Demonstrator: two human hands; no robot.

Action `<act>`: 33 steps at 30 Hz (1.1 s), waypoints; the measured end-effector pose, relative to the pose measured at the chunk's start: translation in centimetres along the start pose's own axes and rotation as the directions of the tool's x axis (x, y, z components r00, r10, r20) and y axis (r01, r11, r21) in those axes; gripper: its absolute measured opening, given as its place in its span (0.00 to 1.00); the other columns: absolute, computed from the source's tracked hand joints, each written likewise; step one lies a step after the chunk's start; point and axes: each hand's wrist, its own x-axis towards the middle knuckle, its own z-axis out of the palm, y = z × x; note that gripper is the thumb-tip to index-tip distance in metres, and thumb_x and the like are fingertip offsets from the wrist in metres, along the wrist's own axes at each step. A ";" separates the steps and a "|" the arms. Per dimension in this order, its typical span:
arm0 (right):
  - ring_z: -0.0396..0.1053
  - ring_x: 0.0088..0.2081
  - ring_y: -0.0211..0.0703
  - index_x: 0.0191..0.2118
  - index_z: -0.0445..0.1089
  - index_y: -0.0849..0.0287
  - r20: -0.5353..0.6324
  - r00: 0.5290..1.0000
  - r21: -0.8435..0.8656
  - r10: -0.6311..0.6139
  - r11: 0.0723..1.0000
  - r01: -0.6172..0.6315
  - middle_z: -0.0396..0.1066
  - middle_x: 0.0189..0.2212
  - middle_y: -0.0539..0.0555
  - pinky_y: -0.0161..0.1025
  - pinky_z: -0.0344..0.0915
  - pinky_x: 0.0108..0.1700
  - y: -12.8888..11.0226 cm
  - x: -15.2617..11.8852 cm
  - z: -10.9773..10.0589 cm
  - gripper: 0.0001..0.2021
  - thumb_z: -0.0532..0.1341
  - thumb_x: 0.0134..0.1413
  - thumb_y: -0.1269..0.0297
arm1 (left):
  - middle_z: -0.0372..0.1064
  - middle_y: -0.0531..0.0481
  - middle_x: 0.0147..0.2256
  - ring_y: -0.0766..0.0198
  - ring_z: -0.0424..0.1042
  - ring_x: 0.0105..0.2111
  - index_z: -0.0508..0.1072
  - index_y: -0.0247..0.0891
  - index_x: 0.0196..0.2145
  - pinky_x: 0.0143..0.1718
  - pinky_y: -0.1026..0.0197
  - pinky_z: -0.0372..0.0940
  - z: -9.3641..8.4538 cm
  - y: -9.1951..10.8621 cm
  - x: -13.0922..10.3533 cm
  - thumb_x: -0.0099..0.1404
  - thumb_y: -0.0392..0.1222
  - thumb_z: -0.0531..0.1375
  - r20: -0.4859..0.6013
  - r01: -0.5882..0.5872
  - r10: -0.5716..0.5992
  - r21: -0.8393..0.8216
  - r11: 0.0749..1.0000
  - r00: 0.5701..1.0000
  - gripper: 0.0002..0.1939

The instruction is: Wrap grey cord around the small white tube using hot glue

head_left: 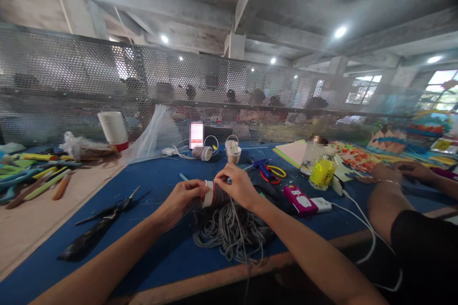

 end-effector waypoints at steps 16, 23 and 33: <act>0.65 0.32 0.35 0.32 0.70 0.59 -0.016 1.000 0.009 -0.001 1.000 0.001 0.66 0.30 0.50 0.32 0.62 0.37 0.2 0.1 0.2 0.05 0.60 0.57 0.66 | 0.68 0.52 0.25 0.68 0.63 0.24 0.75 0.36 0.26 0.29 0.65 0.57 -0.2 -0.1 0.1 0.56 0.43 0.66 0.021 0.001 0.000 -0.016 1.000 1.000 0.08; 0.66 0.36 0.38 0.33 0.70 0.59 -0.064 0.998 -0.001 -0.011 1.000 0.011 0.67 0.32 0.52 0.35 0.63 0.42 -0.5 0.1 -0.3 0.10 0.56 0.61 0.62 | 0.69 0.51 0.26 0.67 0.65 0.25 0.75 0.35 0.26 0.30 0.65 0.59 -0.2 -0.2 0.3 0.54 0.42 0.67 0.000 -0.003 0.003 -0.047 0.999 1.000 0.08; 0.67 0.40 0.40 0.38 0.70 0.58 -0.218 0.975 -0.185 0.029 0.980 -0.071 0.69 0.37 0.55 0.35 0.62 0.45 2.2 0.5 -2.0 0.12 0.51 0.64 0.61 | 0.74 0.48 0.30 0.64 0.72 0.30 0.76 0.34 0.29 0.37 0.63 0.66 -0.7 -0.1 0.6 0.56 0.40 0.66 0.031 0.021 -0.016 -0.182 0.983 0.999 0.07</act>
